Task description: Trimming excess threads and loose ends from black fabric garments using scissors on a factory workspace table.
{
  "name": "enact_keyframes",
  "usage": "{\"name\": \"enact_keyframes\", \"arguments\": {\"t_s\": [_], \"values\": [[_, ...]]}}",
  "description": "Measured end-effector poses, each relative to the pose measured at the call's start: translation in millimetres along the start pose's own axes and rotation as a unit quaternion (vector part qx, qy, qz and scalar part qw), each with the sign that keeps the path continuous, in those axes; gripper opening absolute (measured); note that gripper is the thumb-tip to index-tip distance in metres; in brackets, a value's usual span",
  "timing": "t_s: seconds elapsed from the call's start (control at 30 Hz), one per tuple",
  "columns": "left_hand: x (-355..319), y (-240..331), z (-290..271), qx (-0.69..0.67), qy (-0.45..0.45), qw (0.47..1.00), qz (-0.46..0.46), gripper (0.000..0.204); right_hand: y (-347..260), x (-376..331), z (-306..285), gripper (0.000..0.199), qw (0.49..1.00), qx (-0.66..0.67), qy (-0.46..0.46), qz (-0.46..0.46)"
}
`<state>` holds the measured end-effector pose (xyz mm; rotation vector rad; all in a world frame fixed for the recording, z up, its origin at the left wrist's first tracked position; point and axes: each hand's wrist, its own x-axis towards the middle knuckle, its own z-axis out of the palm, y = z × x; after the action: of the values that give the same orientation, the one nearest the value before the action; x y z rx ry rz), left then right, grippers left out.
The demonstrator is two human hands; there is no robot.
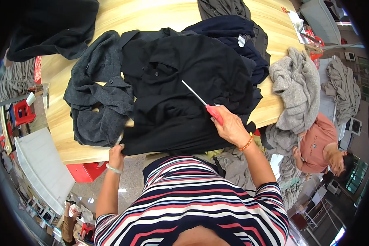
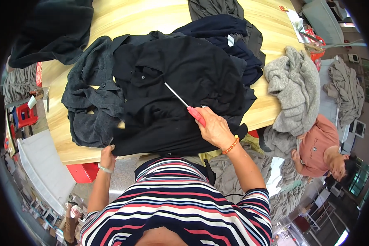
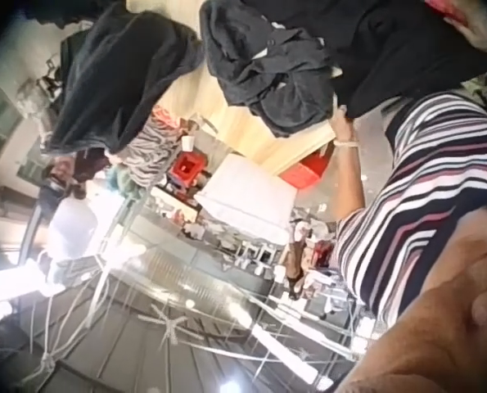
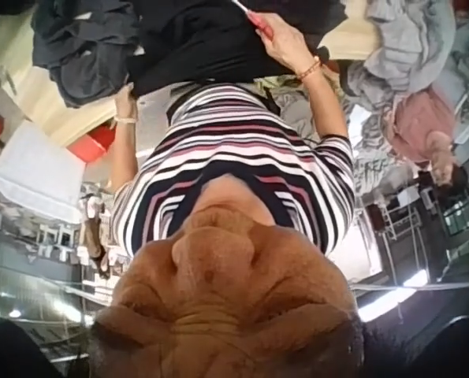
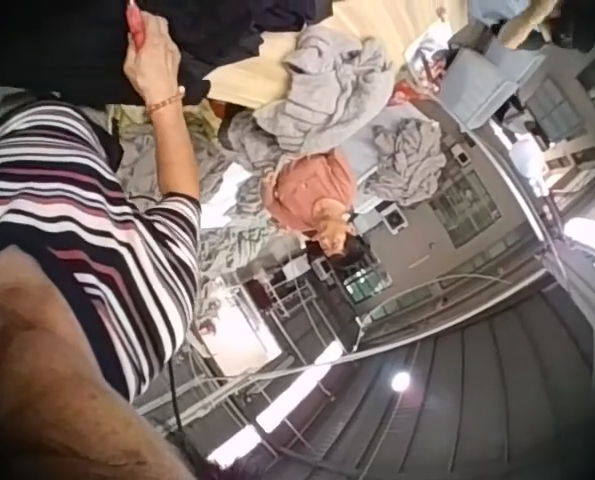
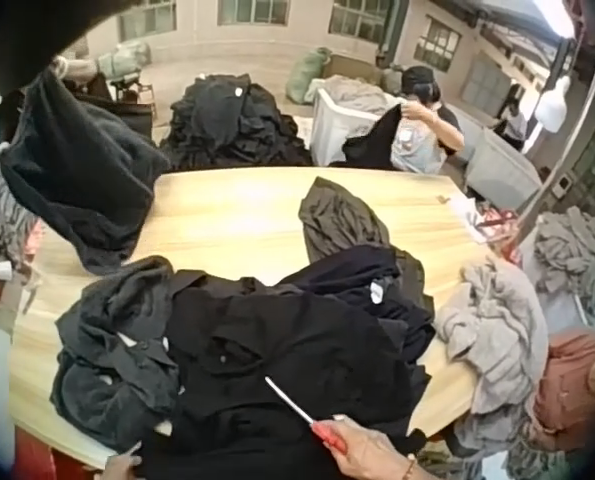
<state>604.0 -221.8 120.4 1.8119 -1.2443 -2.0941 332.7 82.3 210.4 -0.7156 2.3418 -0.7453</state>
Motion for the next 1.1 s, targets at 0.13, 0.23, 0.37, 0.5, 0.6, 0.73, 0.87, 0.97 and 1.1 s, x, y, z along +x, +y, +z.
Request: {"name": "enact_keyframes", "arguments": {"t_s": [0.13,0.23,0.37,0.5,0.6,0.73,0.87,0.97,1.1], "values": [[52,-52,-66,0.331,0.052,0.941,0.053,0.016,6,2,1,0.035,1.000,-0.001,-0.013,-0.027],[22,-9,27,0.446,0.043,0.750,0.488,0.016,9,0,-8,0.033,0.999,-0.023,-0.021,-0.018],[24,68,150,0.394,-0.026,0.635,0.664,0.032,2,8,-16,0.032,0.998,-0.040,-0.043,-0.033],[85,102,195,0.531,-0.020,0.539,0.654,0.043,-10,18,-23,0.033,0.996,-0.046,-0.041,-0.059],[110,131,174,0.571,-0.141,0.579,0.564,0.020,-9,17,-26,0.033,0.998,-0.035,-0.016,-0.057],[113,146,123,0.397,-0.249,0.818,0.334,0.011,-11,20,-22,0.034,0.998,-0.035,-0.017,-0.049],[100,131,136,0.512,-0.101,0.673,0.524,0.012,-24,27,-13,0.036,0.996,-0.065,-0.042,-0.039],[79,114,180,0.388,-0.126,0.620,0.671,0.025,-34,33,-7,0.034,0.996,-0.071,-0.039,-0.034],[90,75,212,0.357,-0.210,0.620,0.666,0.029,-44,36,-6,0.029,0.994,-0.098,-0.035,-0.033]]}}
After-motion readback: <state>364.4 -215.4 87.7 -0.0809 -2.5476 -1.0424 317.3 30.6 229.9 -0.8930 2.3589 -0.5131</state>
